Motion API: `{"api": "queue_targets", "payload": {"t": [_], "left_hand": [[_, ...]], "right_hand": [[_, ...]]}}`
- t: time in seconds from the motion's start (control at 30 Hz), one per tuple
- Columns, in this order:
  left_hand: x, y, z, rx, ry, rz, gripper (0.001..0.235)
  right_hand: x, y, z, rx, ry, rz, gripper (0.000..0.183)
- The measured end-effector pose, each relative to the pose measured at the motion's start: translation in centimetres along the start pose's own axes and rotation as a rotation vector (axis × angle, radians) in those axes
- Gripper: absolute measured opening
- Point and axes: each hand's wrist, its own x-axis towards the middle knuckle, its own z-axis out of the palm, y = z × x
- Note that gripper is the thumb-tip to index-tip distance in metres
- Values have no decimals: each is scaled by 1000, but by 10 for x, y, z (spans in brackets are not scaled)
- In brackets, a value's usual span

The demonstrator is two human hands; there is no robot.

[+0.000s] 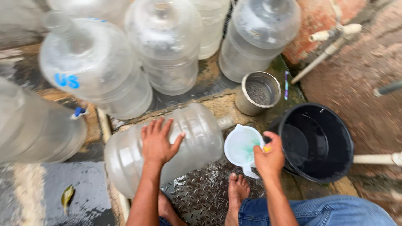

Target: The person scrubs the exterior of a large transparent water dispenser bottle using a yellow sponge and soapy water. They rotate the bottle to clean different sides, then rinse it with water from a small white pitcher.

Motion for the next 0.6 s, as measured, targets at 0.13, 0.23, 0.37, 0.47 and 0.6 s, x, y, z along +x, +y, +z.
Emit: {"api": "queue_targets", "payload": {"t": [0.13, 0.23, 0.37, 0.47, 0.6], "left_hand": [[-5, 32, -1, 47, -52, -70, 77], [-9, 60, -1, 39, -113, -102, 93], [-10, 70, -5, 35, -223, -104, 87], [-5, 71, -5, 43, -303, -104, 90], [-5, 55, -2, -97, -204, -95, 79]], "right_hand": [[-6, -110, -26, -226, -177, -389, 43], [-16, -171, -14, -341, -213, -721, 34], [-21, -219, -1, -480, -204, -916, 31], [-15, -224, -12, -572, -156, -917, 32], [26, -180, -37, -539, -32, -676, 38]]}}
